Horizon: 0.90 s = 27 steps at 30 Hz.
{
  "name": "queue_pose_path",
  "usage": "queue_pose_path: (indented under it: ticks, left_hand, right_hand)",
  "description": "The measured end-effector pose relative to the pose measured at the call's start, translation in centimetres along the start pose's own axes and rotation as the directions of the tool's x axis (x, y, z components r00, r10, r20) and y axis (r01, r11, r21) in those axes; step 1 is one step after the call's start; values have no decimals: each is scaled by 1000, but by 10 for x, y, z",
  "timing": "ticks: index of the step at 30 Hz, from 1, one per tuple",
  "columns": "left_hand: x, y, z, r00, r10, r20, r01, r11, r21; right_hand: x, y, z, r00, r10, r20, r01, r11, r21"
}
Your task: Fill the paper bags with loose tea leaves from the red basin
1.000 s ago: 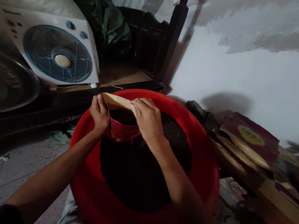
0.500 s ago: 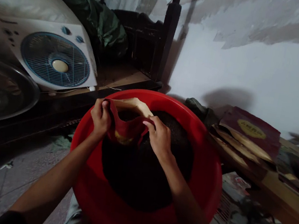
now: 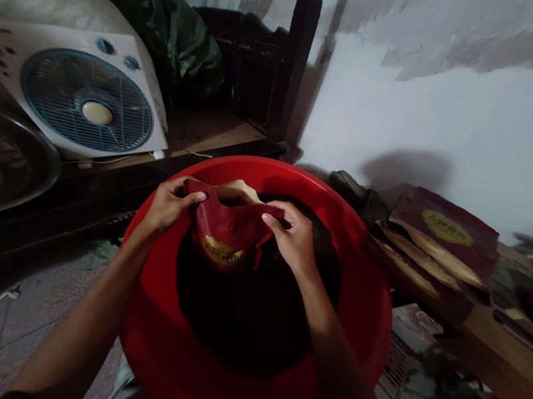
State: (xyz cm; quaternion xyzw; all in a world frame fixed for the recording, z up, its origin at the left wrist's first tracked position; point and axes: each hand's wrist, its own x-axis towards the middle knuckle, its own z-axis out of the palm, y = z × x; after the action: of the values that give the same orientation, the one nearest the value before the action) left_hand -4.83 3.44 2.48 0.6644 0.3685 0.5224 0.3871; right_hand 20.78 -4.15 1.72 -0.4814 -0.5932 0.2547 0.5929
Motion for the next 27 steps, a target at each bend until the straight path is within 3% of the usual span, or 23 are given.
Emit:
queue_pose_path:
  ticks: [3,5,11,13,17,19,22,25,27]
  left_hand:
    - [1,2,-10,999,17,35,-18,999,33]
    - [0,7,-12,996,47,78,-50,998,47]
    - [-35,36,-12,942,175,285,-211,972,102]
    - [-53,42,-20,938,215,274,-263,952,155]
    - [-79,49,-43,962,242,128,-272,896,351]
    - [-83,55,-50,967,180,179,-243,860,448]
    - [-82,68,-49,948,81,308,-261,750,608]
    - [-79,77,-42,920,62,388,-341,617,710]
    - [-81,77,-40,912,74,403,-373,556,743]
  right_hand:
    - [2,-1,-1,993,66,101,-73,995,74]
    - [2,-3,0,986,83,143,-88,996,27]
    - [-13,-20,0,977,-71,201,105,981,-165]
    - [-24,-24,-3,970,-155,187,194,958,-209]
    - [-44,-28,-10,949,-224,220,277,928,-250]
    - [-46,-34,-10,922,-239,305,322,910,-262]
    - [-39,-49,-3,855,-242,458,440,807,-395]
    - [-30,-60,10,782,-209,587,568,628,-533]
    - [-27,-61,16,731,-246,636,649,538,-538]
